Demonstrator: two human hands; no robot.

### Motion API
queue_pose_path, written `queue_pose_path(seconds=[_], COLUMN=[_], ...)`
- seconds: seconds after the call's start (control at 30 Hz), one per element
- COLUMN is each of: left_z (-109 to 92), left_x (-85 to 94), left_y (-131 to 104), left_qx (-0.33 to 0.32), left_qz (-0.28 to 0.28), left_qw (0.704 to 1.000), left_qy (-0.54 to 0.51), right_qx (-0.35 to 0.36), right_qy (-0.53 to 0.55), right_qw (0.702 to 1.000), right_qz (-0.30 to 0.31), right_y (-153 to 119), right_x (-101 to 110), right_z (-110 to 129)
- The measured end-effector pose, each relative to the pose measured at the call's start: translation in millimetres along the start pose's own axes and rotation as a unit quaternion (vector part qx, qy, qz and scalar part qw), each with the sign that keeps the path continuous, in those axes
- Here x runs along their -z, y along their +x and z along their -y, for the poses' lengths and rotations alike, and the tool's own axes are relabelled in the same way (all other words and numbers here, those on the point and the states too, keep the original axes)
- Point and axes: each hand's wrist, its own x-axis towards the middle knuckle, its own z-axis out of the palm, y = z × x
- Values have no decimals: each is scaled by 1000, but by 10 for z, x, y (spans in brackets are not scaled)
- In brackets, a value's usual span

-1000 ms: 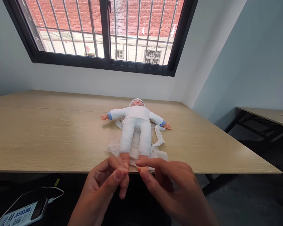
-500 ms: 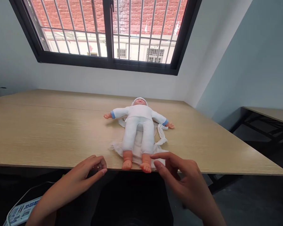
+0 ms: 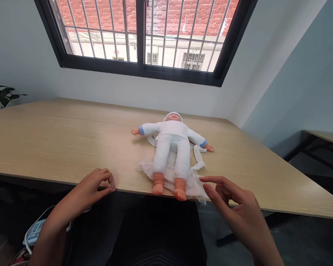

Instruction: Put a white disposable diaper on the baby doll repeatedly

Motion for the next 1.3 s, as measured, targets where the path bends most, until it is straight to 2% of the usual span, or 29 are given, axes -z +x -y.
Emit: queue_pose_path(seconds=[0.1, 0.23, 0.33, 0.47, 0.57, 0.63, 0.7, 0.8, 0.9, 1.0, 1.1, 1.2, 1.27, 1.3], left_z=[-101, -268, -316, -259, -234, -266, -340, -488, -628, -723, -739, -676, -629, -613], left_x=[32, 64, 86, 114, 92, 43, -22, -104, -154, -221, -322, -395, -403, -397], left_y=[-36, -100, -121, -116, -100, -93, -96, -121, -151, -141, -21, 273, 548, 692], left_qx=[41, 125, 129, 79, 26, -38, -109, -183, -220, -222, -205, -213, -222, -218], left_qz=[22, -38, -67, -126, -195, -263, -346, -456, -495, -496, -448, -305, -205, -174], left_qw=[999, 990, 986, 985, 979, 948, 899, 845, 827, 830, 866, 928, 953, 960], left_qy=[26, 49, 78, 87, -44, -177, -247, -210, -151, -127, -83, -10, 19, 22], right_qx=[-2, 2, 2, -1, -5, -6, -5, -8, -10, -5, 17, 74, 105, 107], right_qy=[5, 12, 14, 13, 12, 12, 12, 14, 9, 0, -8, -28, -57, -72], right_qw=[1000, 1000, 1000, 1000, 1000, 1000, 1000, 1000, 1000, 1000, 999, 996, 992, 992], right_qz=[3, 3, 2, 3, 5, 6, 9, 15, 17, 11, 27, 50, 30, 12], right_y=[-1, 7, 7, -3, -10, -12, -12, -10, -16, -31, -4, 139, 285, 358], right_x=[-11, -37, -47, -46, -52, -63, -75, -85, -85, -96, -142, -219, -269, -290], right_z=[-12, -33, -41, -44, -53, -61, -70, -76, -70, -60, -100, -270, -457, -557])
